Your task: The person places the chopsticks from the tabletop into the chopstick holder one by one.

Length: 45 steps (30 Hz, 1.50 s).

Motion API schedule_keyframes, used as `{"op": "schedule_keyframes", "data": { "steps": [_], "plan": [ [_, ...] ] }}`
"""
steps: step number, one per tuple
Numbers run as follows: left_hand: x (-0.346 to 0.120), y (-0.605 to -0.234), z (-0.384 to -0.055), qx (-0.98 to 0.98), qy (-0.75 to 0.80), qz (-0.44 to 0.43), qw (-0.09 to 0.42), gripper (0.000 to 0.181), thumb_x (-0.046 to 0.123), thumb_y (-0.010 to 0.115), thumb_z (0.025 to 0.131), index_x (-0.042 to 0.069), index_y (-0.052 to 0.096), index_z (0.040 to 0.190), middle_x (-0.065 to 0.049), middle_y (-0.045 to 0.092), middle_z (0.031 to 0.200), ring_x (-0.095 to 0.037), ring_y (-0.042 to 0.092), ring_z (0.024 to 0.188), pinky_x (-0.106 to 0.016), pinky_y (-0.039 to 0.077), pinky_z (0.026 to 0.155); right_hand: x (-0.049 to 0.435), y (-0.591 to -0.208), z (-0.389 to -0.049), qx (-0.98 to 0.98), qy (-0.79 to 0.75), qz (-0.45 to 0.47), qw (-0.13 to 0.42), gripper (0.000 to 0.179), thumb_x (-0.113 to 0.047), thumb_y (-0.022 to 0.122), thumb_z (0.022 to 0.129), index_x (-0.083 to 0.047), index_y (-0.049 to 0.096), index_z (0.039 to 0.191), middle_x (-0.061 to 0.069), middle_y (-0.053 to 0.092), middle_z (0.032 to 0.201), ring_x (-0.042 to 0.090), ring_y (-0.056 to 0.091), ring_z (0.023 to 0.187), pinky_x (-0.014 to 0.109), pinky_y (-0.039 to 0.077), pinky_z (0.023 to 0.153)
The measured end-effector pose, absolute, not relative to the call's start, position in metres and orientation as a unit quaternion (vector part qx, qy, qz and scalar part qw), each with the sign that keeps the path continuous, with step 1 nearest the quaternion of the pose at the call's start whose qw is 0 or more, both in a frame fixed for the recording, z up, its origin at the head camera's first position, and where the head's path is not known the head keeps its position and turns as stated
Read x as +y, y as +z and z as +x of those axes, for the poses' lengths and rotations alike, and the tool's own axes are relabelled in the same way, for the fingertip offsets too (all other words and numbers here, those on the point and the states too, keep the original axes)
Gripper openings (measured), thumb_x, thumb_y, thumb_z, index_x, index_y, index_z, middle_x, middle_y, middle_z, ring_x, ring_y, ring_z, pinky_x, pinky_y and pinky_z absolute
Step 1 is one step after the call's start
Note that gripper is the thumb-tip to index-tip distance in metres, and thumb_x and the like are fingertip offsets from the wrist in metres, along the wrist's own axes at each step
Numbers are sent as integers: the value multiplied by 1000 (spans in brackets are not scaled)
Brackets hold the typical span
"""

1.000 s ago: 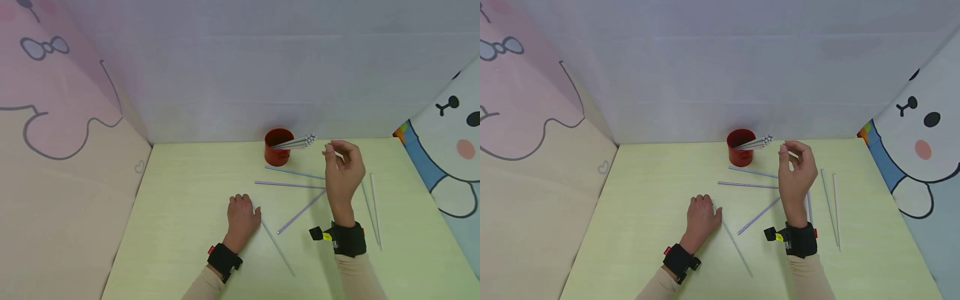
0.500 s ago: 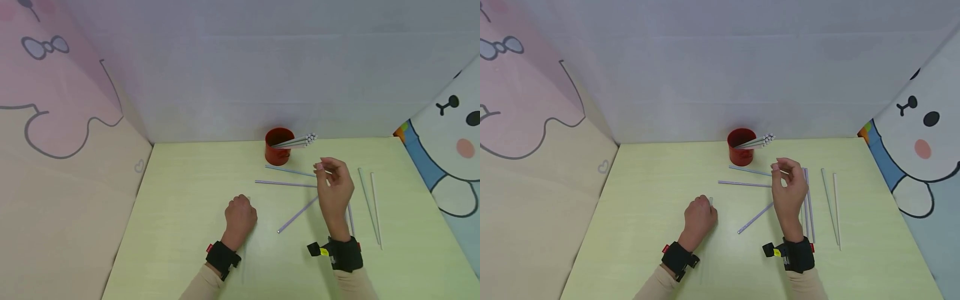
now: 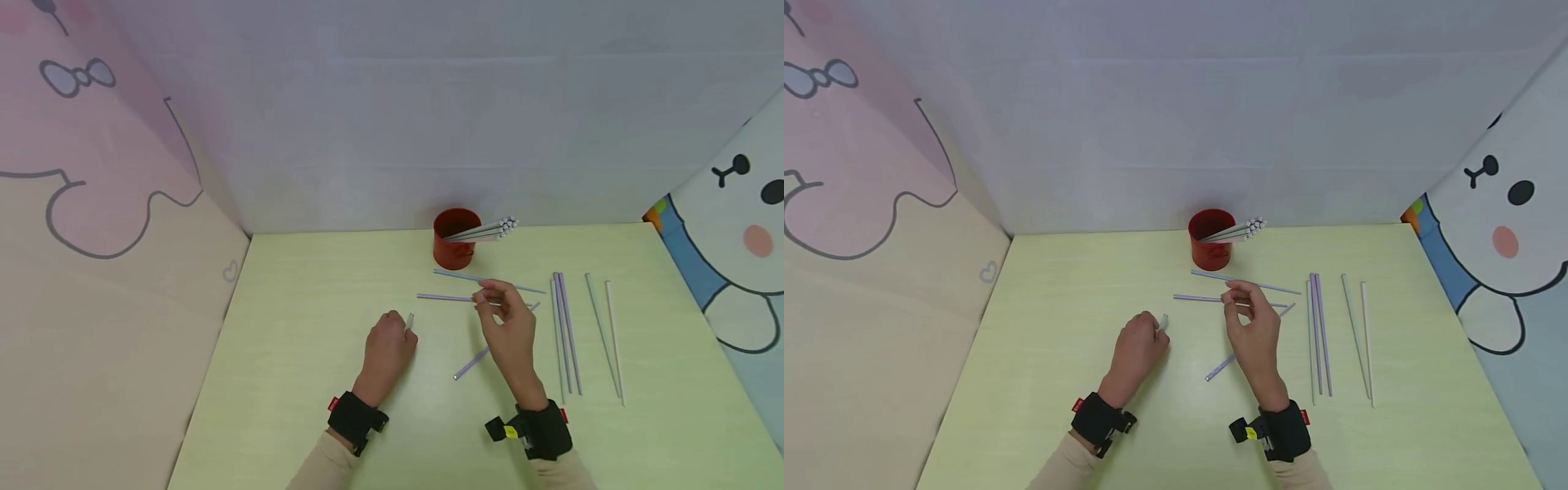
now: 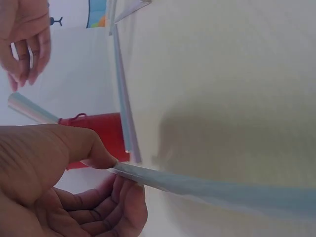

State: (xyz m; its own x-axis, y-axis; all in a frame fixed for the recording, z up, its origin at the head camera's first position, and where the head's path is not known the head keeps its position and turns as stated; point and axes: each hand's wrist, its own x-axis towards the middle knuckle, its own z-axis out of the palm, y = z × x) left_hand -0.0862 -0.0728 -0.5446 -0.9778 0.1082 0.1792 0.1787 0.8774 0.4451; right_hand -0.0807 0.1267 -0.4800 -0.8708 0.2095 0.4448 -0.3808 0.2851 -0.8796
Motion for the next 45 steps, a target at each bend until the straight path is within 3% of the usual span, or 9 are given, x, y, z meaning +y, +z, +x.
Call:
{"op": "schedule_keyframes", "data": {
  "steps": [12,21,25,29,34,39,45],
  "plan": [
    [-70,-491,-85,-926,-328,-112,149,10,9,66,80,6,60,87,-3,60,76,-11,54,63,-27,49,51,112,-462,-73,-789,585,68,173,19,10,66,87,10,66,106,21,70,96,36,66,85,13,54,74],
    [-69,-456,-80,-891,-388,-145,188,12,11,66,84,8,58,92,0,61,84,-7,58,61,-23,51,51,102,-473,-71,-800,573,122,129,19,-2,69,89,0,67,108,10,71,102,20,67,90,20,56,76],
    [-69,-448,-79,-875,-409,-168,195,13,10,66,85,6,58,95,-2,60,88,-11,62,65,-24,55,54,100,-475,-69,-803,567,150,101,22,-11,69,91,-6,67,112,5,68,108,16,65,96,29,58,80],
    [-70,-441,-78,-864,-424,-189,198,14,9,64,86,6,58,98,-2,60,91,-9,61,69,-24,57,58,96,-470,-67,-794,574,178,90,27,-8,72,88,-11,66,115,0,67,111,15,63,98,43,57,82],
    [-69,-436,-77,-851,-424,-223,215,17,9,65,85,6,57,99,-2,60,93,-8,59,74,-24,56,64,92,-464,-65,-787,575,196,109,34,0,74,83,-11,65,115,1,67,111,14,63,99,47,57,81],
    [-67,-432,-75,-829,-436,-264,228,20,7,67,84,4,57,101,-4,59,96,-10,59,81,-25,56,72,88,-442,-61,-777,569,213,165,34,12,76,77,0,65,107,8,68,101,17,65,92,47,57,77],
    [-65,-430,-75,-802,-448,-298,259,22,3,67,83,1,56,101,-6,59,97,-13,59,86,-25,56,76,88,-429,-59,-763,572,225,199,32,18,75,73,5,65,100,12,68,95,18,66,88,32,58,80]
  ]
}}
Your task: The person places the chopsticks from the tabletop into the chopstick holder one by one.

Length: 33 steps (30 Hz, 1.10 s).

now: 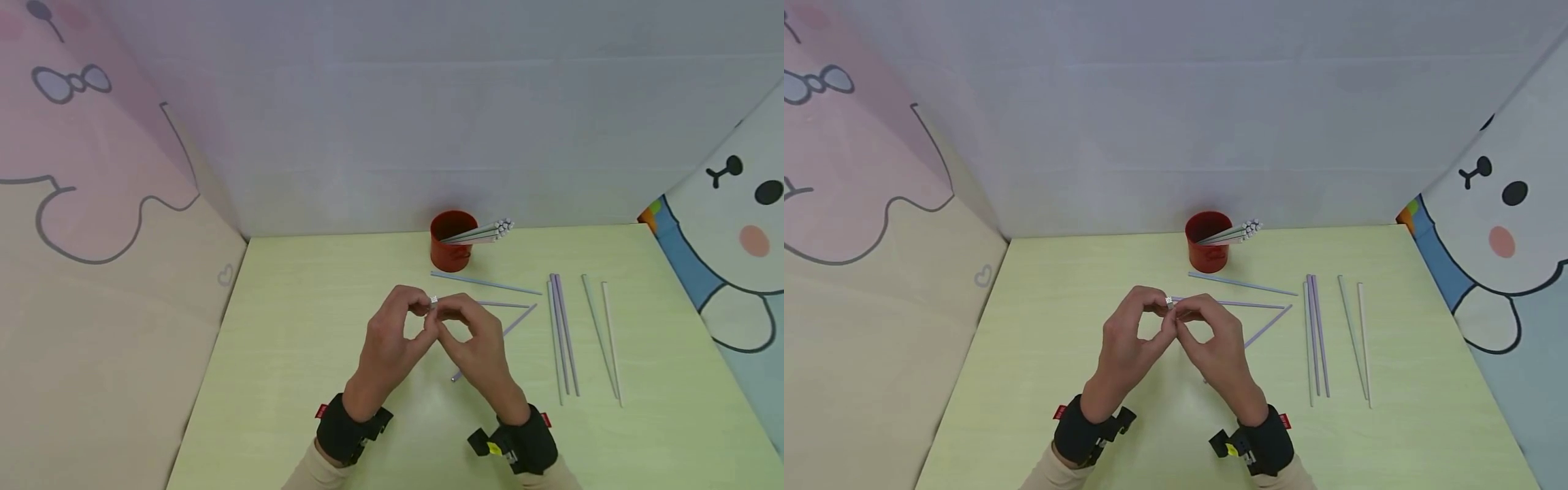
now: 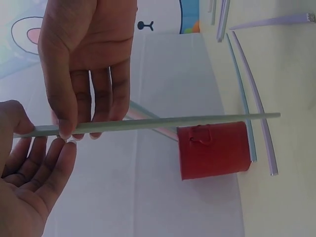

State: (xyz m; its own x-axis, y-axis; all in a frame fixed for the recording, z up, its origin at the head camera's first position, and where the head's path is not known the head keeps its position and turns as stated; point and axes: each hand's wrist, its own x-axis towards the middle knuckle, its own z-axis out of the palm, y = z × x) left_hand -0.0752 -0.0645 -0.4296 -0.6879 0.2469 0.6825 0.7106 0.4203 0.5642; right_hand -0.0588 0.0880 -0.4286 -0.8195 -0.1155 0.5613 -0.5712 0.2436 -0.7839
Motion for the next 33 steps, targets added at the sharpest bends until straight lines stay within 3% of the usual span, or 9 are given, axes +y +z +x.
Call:
{"op": "schedule_keyframes", "data": {
  "steps": [5,11,15,23,33],
  "plan": [
    [-64,-431,-76,-793,-456,-304,265,24,1,68,84,-1,57,105,-8,59,99,-14,60,87,-27,57,77,94,-427,-62,-771,561,213,215,30,18,75,72,6,66,99,12,68,94,19,65,88,36,59,77],
    [-65,-437,-74,-797,-466,-284,257,20,-1,65,85,0,59,104,-8,61,97,-13,61,85,-27,57,74,107,-418,-70,-748,584,196,246,29,26,71,70,13,63,95,21,65,87,22,64,83,20,56,80],
    [-66,-446,-72,-799,-483,-263,245,18,-2,64,86,0,60,103,-7,62,94,-12,61,83,-28,57,73,119,-408,-79,-724,601,191,281,28,31,67,70,18,61,95,25,63,85,19,64,82,18,56,79],
    [-66,-466,-68,-815,-491,-228,208,16,3,62,90,4,60,106,-3,61,95,-10,59,82,-28,57,72,144,-391,-100,-598,690,181,367,26,29,62,75,27,55,99,23,63,93,25,67,86,26,58,79],
    [-67,-485,-66,-815,-497,-223,199,14,0,62,89,2,60,104,-2,61,94,-10,60,80,-32,57,68,165,-356,-126,-505,702,157,478,24,22,65,75,25,56,97,30,61,91,34,66,81,33,60,73]
  ]
}}
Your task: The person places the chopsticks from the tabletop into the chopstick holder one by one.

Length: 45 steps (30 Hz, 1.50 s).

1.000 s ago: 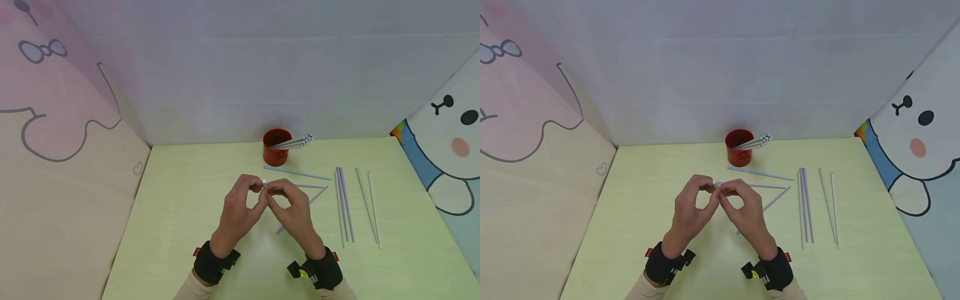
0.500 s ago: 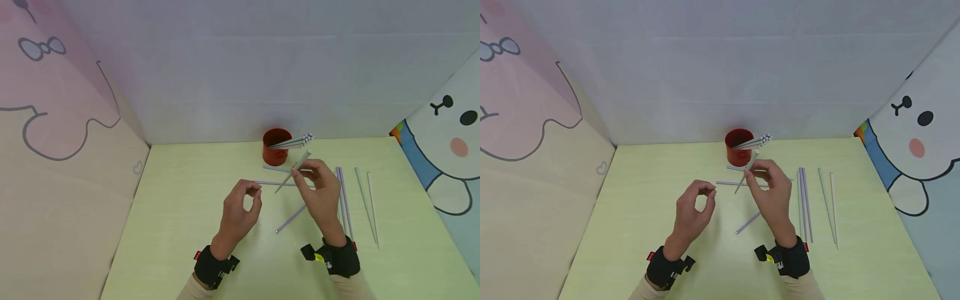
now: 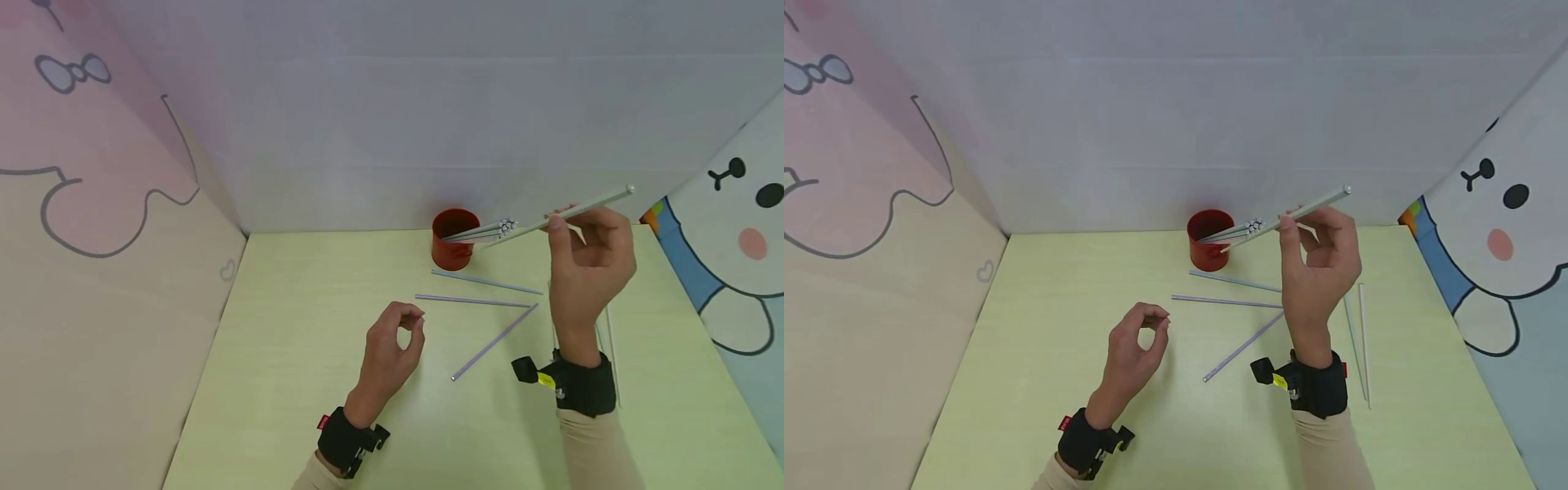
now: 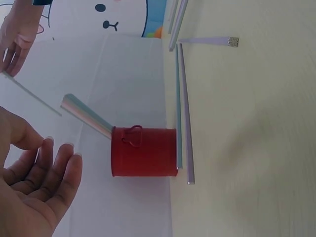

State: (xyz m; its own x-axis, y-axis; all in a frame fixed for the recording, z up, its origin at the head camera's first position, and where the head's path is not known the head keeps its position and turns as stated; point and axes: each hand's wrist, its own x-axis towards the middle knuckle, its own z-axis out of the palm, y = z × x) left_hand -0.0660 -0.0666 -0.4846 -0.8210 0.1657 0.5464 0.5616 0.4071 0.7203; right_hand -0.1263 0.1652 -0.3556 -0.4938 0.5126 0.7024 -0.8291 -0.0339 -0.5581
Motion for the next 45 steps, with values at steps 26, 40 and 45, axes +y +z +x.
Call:
{"op": "schedule_keyframes", "data": {
  "steps": [26,40,45],
  "plan": [
    [-68,-510,-59,-843,-480,-184,158,17,1,63,88,9,62,103,4,63,94,-6,58,78,-33,56,69,165,-379,-158,-602,633,103,476,15,19,62,85,22,56,98,31,58,95,35,62,88,29,57,77],
    [-61,-521,-53,-863,-453,-183,128,15,7,63,89,13,61,103,6,62,94,-6,58,79,-32,55,69,166,-393,-158,-676,601,86,417,15,15,63,87,22,59,99,33,61,97,29,65,88,19,55,74],
    [-55,-524,-53,-871,-438,-190,111,16,7,65,88,13,61,103,4,62,94,-11,61,80,-31,55,69,168,-393,-154,-703,578,63,409,17,12,64,88,17,63,103,28,63,98,27,65,90,19,54,74]
  ]
}}
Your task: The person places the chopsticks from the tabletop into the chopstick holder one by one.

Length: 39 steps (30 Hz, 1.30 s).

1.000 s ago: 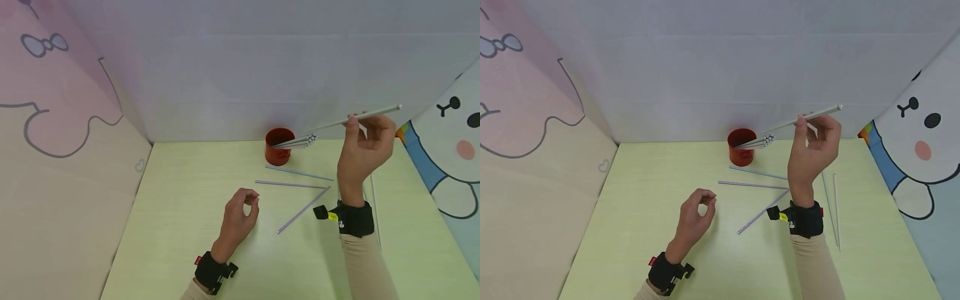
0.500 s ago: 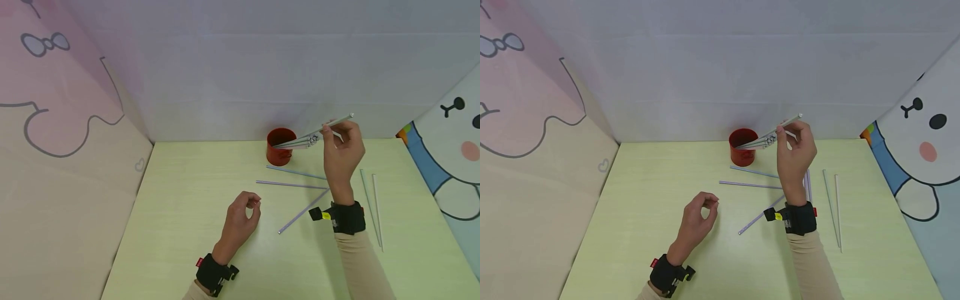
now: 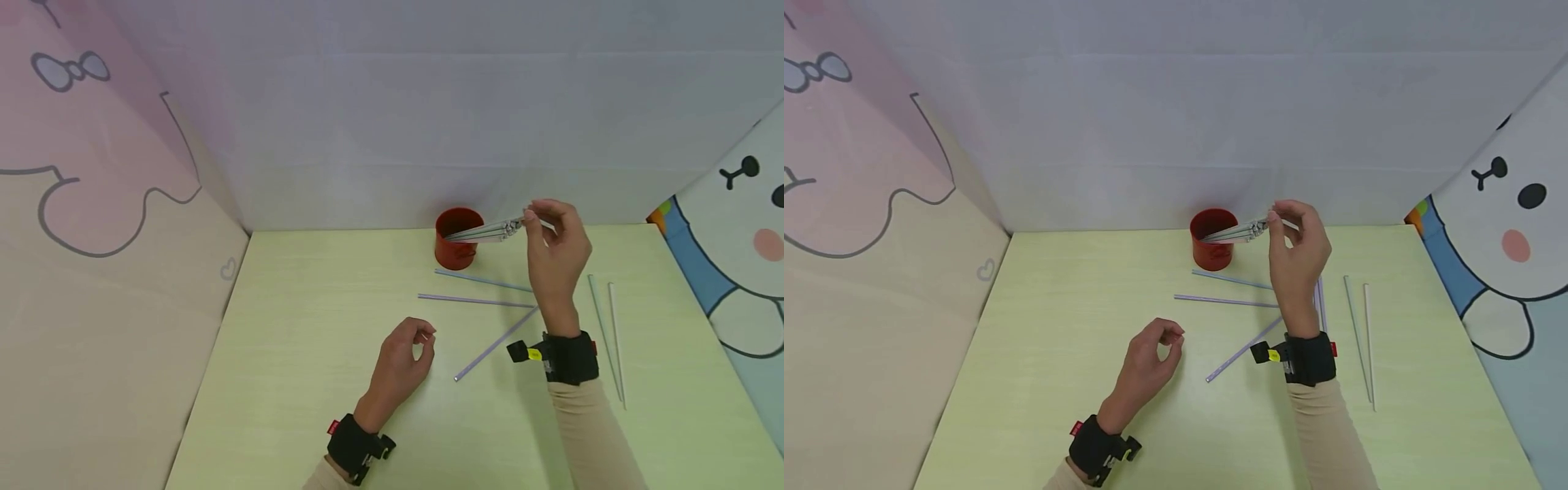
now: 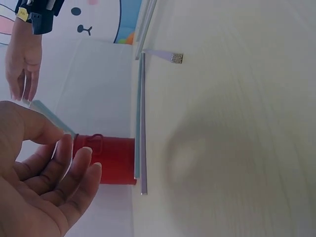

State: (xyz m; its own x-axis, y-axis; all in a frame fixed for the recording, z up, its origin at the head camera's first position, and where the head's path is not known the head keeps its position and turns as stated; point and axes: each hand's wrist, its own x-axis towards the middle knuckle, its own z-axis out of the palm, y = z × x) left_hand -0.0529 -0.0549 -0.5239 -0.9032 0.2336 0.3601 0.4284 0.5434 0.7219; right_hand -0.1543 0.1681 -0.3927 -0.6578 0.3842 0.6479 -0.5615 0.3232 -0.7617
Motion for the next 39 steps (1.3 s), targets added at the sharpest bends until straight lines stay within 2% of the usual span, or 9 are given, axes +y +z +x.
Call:
{"op": "schedule_keyframes", "data": {
  "steps": [5,10,19,24,30,33,39],
  "plan": [
    [-44,-534,-54,-886,-408,-206,75,15,12,68,88,11,63,102,6,61,90,-15,61,82,-26,53,69,175,-393,-149,-713,565,59,412,17,12,63,88,17,63,105,29,63,99,27,65,90,19,55,74],
    [-33,-548,-53,-901,-362,-234,48,20,19,72,87,11,62,102,5,62,90,-10,57,86,-25,52,71,183,-396,-145,-719,552,61,418,18,11,63,88,18,63,105,31,63,98,26,66,89,19,55,73],
    [-23,-558,-49,-913,-307,-264,44,35,31,80,78,10,64,101,3,61,92,-11,53,85,-25,51,70,193,-405,-139,-734,536,28,416,18,11,65,87,14,65,105,27,65,98,19,66,88,15,54,73],
    [-19,-561,-48,-927,-262,-267,28,39,36,81,75,12,63,99,4,58,89,-12,52,82,-25,49,68,195,-412,-136,-740,534,36,407,20,14,63,86,18,63,105,30,64,97,22,66,86,14,55,72],
    [-18,-565,-50,-936,-220,-273,22,21,23,79,78,11,66,91,1,59,85,-16,52,79,-29,49,70,197,-420,-133,-746,535,33,395,20,13,63,86,18,63,106,30,64,98,25,66,86,14,55,72],
    [-19,-565,-51,-936,-210,-280,31,9,12,74,78,10,65,81,-1,57,79,-17,51,74,-29,48,66,198,-423,-131,-750,535,33,387,21,13,64,86,18,63,107,31,64,98,27,66,87,14,55,72],
    [-26,-561,-52,-943,-192,-268,42,11,4,68,75,9,59,70,-3,53,72,-16,48,65,-25,47,53,206,-441,-130,-765,528,27,369,23,12,64,86,13,65,109,26,66,99,23,67,87,12,54,72]
  ]
}}
